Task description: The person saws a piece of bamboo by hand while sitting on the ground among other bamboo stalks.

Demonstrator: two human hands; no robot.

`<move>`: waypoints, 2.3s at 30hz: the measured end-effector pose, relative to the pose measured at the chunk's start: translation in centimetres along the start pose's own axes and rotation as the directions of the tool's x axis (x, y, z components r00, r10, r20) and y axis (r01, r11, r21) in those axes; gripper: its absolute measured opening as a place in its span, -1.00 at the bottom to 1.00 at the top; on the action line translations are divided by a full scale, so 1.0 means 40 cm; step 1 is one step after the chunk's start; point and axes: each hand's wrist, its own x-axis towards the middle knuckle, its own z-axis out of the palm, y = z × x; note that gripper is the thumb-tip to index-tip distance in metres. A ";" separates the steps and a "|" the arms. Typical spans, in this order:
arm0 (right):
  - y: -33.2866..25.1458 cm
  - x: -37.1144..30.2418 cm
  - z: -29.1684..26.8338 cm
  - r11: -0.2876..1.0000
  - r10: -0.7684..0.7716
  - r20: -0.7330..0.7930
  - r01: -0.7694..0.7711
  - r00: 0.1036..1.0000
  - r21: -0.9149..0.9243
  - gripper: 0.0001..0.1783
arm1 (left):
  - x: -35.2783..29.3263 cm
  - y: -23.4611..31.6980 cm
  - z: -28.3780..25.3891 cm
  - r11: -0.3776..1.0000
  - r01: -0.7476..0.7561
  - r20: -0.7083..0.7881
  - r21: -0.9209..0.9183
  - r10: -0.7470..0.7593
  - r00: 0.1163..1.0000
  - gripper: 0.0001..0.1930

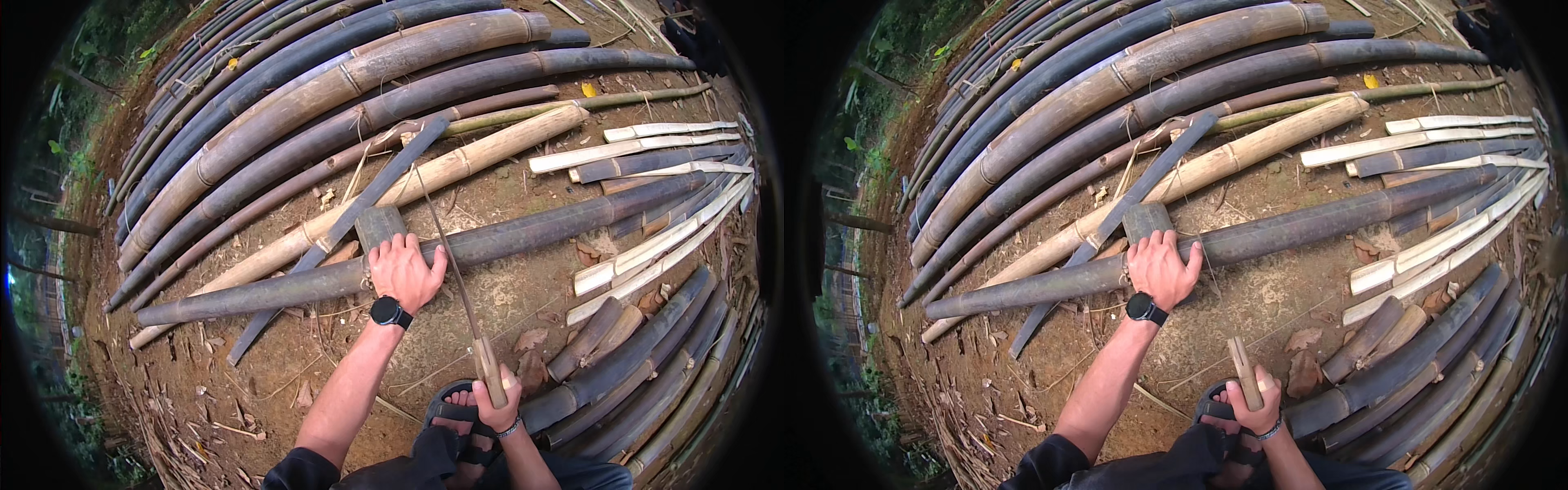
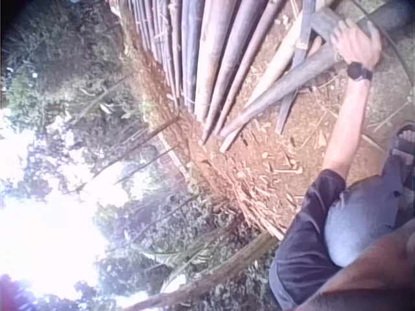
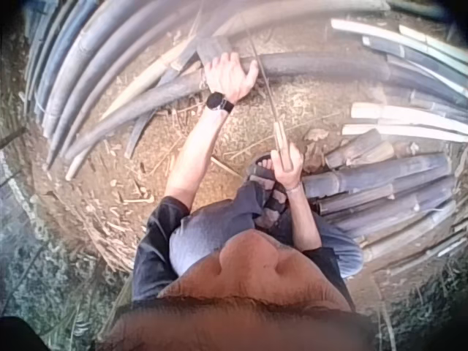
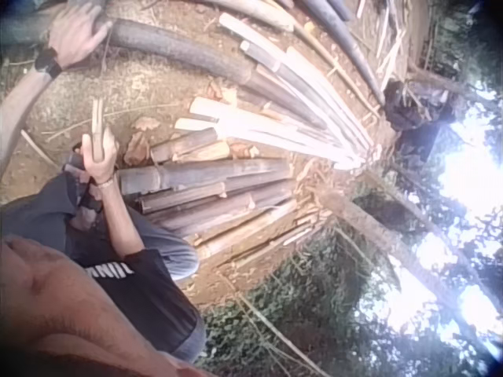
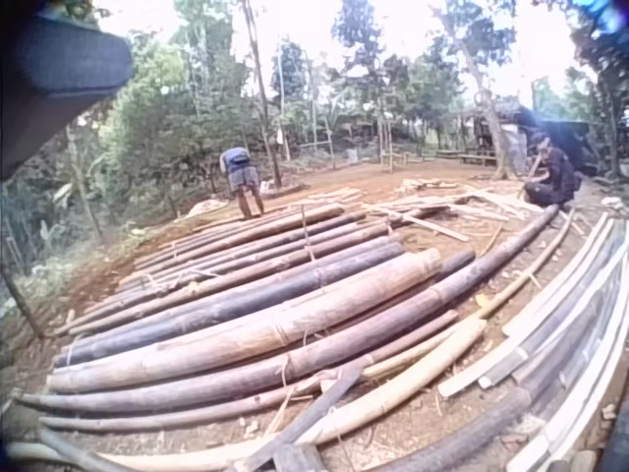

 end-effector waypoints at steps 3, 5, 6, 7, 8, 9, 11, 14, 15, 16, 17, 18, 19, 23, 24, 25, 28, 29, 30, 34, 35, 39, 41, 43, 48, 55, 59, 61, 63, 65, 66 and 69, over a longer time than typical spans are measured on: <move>0.012 -0.004 -0.001 0.998 -0.016 0.011 0.016 1.000 -0.061 -0.72 | 0.002 0.000 -0.006 1.000 0.013 0.022 0.008 -0.013 1.000 -0.52; 0.034 -0.006 0.007 0.979 -0.078 0.007 0.078 0.997 -0.187 -0.71 | 0.006 -0.003 0.000 1.000 0.008 0.012 0.004 -0.008 1.000 -0.51; 0.032 -0.010 0.004 0.987 -0.061 -0.002 0.060 0.998 -0.152 -0.71 | 0.005 0.001 0.002 1.000 0.002 0.014 0.003 -0.002 1.000 -0.52; 0.025 -0.014 0.002 0.993 -0.047 -0.007 0.046 0.999 -0.111 -0.71 | 0.003 0.001 0.000 1.000 -0.002 0.013 0.007 0.002 1.000 -0.52; 0.020 -0.016 0.001 0.997 -0.032 -0.011 0.031 0.999 -0.070 -0.70 | 0.002 0.001 -0.003 1.000 -0.006 0.012 0.012 0.005 1.000 -0.52; 0.018 -0.014 0.005 0.996 -0.029 -0.011 0.028 1.000 -0.090 -0.70 | 0.003 -0.001 -0.004 1.000 -0.005 0.006 0.013 0.004 1.000 -0.51; 0.022 -0.013 0.009 0.990 -0.020 -0.015 0.017 1.000 -0.139 -0.70 | 0.003 0.000 0.004 1.000 -0.003 -0.003 0.003 0.003 1.000 -0.49; 0.045 -0.006 0.019 0.969 -0.107 -0.022 0.099 0.994 -0.228 -0.71 | 0.004 -0.005 0.004 1.000 0.003 -0.002 -0.004 -0.003 1.000 -0.48; 0.040 -0.012 0.017 0.975 -0.099 -0.026 0.092 0.995 -0.204 -0.71 | 0.004 -0.003 0.002 1.000 -0.002 0.008 0.001 0.002 1.000 -0.50; 0.033 -0.020 0.011 0.980 -0.095 -0.028 0.089 0.995 -0.179 -0.71 | 0.003 0.001 -0.001 1.000 -0.005 0.014 0.007 0.005 1.000 -0.52; 0.030 -0.024 0.007 0.985 -0.091 -0.030 0.085 0.995 -0.153 -0.71 | 0.004 0.002 -0.005 1.000 -0.008 0.021 0.013 0.008 1.000 -0.53; 0.032 -0.020 0.006 0.987 -0.074 -0.014 0.071 0.997 -0.144 -0.71 | 0.007 0.000 -0.008 1.000 -0.004 0.014 0.008 0.004 1.000 -0.52; 0.039 -0.019 0.004 0.988 -0.051 0.001 0.051 0.999 -0.143 -0.71 | 0.006 0.001 -0.004 1.000 0.001 0.012 -0.007 0.000 1.000 -0.50; 0.055 -0.007 0.014 0.948 -0.122 -0.007 0.115 0.992 -0.297 -0.70 | 0.007 -0.006 0.003 0.999 0.016 0.011 -0.031 -0.015 1.000 -0.49; 0.041 -0.010 0.011 0.976 -0.070 -0.013 0.066 0.997 -0.207 -0.69 | 0.006 -0.003 0.002 1.000 0.010 0.016 -0.026 -0.009 1.000 -0.50; 0.017 -0.014 0.004 0.994 -0.021 -0.011 0.020 1.000 -0.112 -0.69 | 0.003 0.000 -0.003 1.000 0.006 0.017 -0.017 -0.006 1.000 -0.52; 0.033 -0.011 0.007 0.984 -0.076 -0.011 0.073 0.997 -0.163 -0.68 | 0.004 0.001 -0.006 1.000 0.006 0.020 -0.001 -0.006 1.000 -0.54; 0.048 -0.010 0.010 0.964 -0.126 -0.011 0.120 0.992 -0.238 -0.68 | 0.004 -0.001 -0.002 1.000 0.003 0.009 -0.001 -0.003 1.000 -0.54; 0.053 -0.010 0.010 0.954 -0.134 -0.005 0.128 0.991 -0.271 -0.68 | 0.004 -0.002 0.001 1.000 0.001 -0.002 -0.002 -0.001 1.000 -0.54; 0.015 -0.016 0.014 0.990 -0.058 -0.016 0.055 0.998 -0.132 -0.69 | 0.002 -0.001 -0.006 1.000 -0.001 0.008 -0.004 0.001 1.000 -0.54; 0.000 -0.019 0.012 0.999 -0.010 -0.022 0.009 1.000 -0.033 -0.69 | 0.003 0.003 -0.010 1.000 0.003 0.017 -0.004 -0.003 1.000 -0.54; 0.063 -0.008 0.025 0.915 -0.215 -0.031 0.190 0.976 -0.357 -0.67 | 0.001 0.000 -0.001 1.000 0.000 -0.005 -0.023 0.000 1.000 -0.55; 0.054 -0.008 0.026 0.951 -0.153 -0.025 0.140 0.988 -0.275 -0.67 | 0.003 -0.004 -0.006 1.000 0.001 -0.006 -0.006 -0.001 1.000 -0.56; 0.041 -0.016 0.019 0.980 -0.090 -0.019 0.085 0.996 -0.180 -0.67 | 0.001 -0.001 -0.008 1.000 -0.003 0.003 -0.006 0.003 1.000 -0.56; 0.053 -0.013 0.019 0.954 -0.144 -0.025 0.132 0.989 -0.270 -0.68 | 0.001 -0.002 0.001 1.000 -0.004 -0.011 -0.018 0.003 1.000 -0.54; 0.032 -0.035 0.008 0.997 -0.029 -0.041 0.025 0.999 -0.074 -0.67 | 0.004 0.004 -0.005 1.000 -0.003 0.003 -0.014 0.003 1.000 -0.53; 0.046 -0.002 0.029 0.939 -0.198 -0.019 0.184 0.980 -0.289 -0.68 | 0.002 -0.008 -0.001 1.000 -0.005 -0.028 0.000 0.005 1.000 -0.55; 0.053 -0.026 0.018 0.972 -0.152 -0.021 0.145 0.988 -0.187 -0.68 | -0.001 -0.003 -0.001 1.000 -0.007 -0.013 -0.001 0.007 1.000 -0.55; 0.052 -0.028 0.014 0.983 -0.129 -0.031 0.123 0.991 -0.139 -0.68 | 0.005 0.000 -0.006 1.000 -0.007 -0.003 0.004 0.007 1.000 -0.56; 0.046 -0.025 0.013 0.982 -0.117 -0.054 0.107 0.992 -0.157 -0.67 | 0.002 0.002 -0.005 1.000 -0.004 0.016 0.003 0.003 1.000 -0.56; 0.049 -0.019 0.015 0.975 -0.127 -0.037 0.118 0.991 -0.189 -0.67 | 0.000 0.000 -0.004 1.000 0.000 0.002 0.000 0.000 1.000 -0.56; 0.041 -0.003 0.019 0.951 -0.156 -0.003 0.150 0.988 -0.269 -0.65 | -0.002 -0.004 0.001 1.000 -0.003 -0.013 0.006 0.003 1.000 -0.57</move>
